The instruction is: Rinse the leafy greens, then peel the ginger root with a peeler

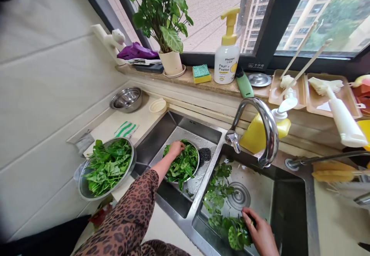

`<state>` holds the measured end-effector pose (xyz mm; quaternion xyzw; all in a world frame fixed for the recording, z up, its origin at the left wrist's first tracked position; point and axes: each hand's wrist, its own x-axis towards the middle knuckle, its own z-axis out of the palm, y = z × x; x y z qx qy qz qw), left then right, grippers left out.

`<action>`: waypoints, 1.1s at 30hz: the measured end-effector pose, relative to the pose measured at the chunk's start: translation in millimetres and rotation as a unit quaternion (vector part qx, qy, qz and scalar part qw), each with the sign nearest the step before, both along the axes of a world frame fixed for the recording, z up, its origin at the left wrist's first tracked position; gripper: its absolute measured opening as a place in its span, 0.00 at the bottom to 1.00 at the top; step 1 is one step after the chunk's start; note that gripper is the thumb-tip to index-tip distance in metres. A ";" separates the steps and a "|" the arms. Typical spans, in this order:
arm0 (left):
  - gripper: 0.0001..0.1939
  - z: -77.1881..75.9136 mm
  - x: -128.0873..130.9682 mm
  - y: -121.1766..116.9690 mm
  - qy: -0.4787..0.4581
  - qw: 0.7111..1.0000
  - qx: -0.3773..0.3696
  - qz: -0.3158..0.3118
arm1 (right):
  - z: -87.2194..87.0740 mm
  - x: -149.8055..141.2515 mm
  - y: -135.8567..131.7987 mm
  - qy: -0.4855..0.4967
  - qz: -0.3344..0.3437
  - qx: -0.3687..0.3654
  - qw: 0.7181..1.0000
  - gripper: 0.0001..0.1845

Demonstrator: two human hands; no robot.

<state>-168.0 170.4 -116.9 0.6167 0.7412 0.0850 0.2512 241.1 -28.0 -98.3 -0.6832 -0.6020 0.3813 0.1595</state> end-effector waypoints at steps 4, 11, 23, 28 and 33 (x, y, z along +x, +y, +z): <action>0.06 11.3 -23.8 3.6 -0.038 0.997 0.045 0.043 | -2.3 7.8 0.9 -0.015 -0.011 -0.002 1.000 0.23; 0.11 58.9 -63.4 -18.7 -0.086 0.969 0.180 0.145 | 12.8 -0.5 12.6 -0.015 0.015 -0.001 1.000 0.22; 0.15 66.8 -19.3 -44.2 -0.086 0.983 0.148 0.069 | 9.9 2.8 1.3 -0.011 0.013 -0.008 1.000 0.23; 0.15 37.2 -4.8 -32.6 0.052 0.990 0.030 0.128 | 4.3 18.5 -11.0 -0.008 -0.019 -0.010 1.000 0.24; 0.19 15.7 7.5 -14.3 0.071 0.987 0.008 0.143 | 1.0 24.8 -15.7 -0.004 -0.037 -0.019 0.999 0.23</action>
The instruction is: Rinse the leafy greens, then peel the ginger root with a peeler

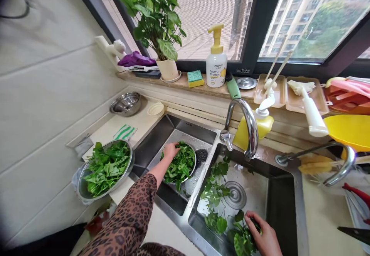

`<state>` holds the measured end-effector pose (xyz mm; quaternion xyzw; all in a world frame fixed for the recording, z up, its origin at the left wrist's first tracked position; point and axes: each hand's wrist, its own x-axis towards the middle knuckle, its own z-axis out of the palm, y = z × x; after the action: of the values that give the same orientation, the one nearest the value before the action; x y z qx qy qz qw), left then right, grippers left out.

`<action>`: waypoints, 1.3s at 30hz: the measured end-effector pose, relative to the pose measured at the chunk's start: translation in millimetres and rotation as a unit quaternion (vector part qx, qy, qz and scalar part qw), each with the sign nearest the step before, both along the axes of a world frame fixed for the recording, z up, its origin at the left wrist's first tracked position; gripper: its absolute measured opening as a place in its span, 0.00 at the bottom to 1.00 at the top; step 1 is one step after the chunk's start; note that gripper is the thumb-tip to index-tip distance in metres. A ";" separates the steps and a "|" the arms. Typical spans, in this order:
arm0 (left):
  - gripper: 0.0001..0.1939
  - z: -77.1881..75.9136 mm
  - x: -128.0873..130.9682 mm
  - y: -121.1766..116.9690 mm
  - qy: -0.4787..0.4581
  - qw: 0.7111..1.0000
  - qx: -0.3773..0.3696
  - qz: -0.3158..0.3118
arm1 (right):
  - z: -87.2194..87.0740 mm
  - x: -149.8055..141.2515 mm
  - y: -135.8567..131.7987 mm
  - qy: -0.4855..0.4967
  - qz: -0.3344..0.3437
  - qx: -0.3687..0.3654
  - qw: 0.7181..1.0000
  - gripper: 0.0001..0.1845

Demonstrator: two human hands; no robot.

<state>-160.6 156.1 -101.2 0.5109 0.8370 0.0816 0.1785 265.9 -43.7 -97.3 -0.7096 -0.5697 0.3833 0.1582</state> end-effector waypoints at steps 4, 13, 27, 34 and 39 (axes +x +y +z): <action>0.15 -7.3 4.3 13.9 -0.017 1.000 -0.008 0.006 | -0.5 -3.3 2.5 0.010 -0.009 -0.006 1.000 0.23; 0.13 23.7 -49.1 7.8 -0.078 0.989 0.103 0.078 | -3.8 -16.4 19.0 0.048 -0.014 -0.011 0.999 0.21; 0.16 126.1 144.9 -154.0 -0.746 0.647 -0.119 -0.102 | 5.7 -41.2 93.5 0.033 0.015 0.038 0.999 0.14; 0.10 75.5 186.0 -180.9 -0.479 0.822 -0.127 -0.280 | -24.3 -118.6 122.4 -0.211 0.182 -0.041 0.960 0.24; 0.15 37.3 196.6 -153.0 -0.247 0.889 -0.111 -0.370 | -35.9 -96.0 97.7 -0.262 0.208 -0.073 0.940 0.17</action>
<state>36.0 3.1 -63.9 0.7235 0.5200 0.0398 0.4523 169.9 54.1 -133.2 -0.6600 -0.6964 0.2490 -0.1324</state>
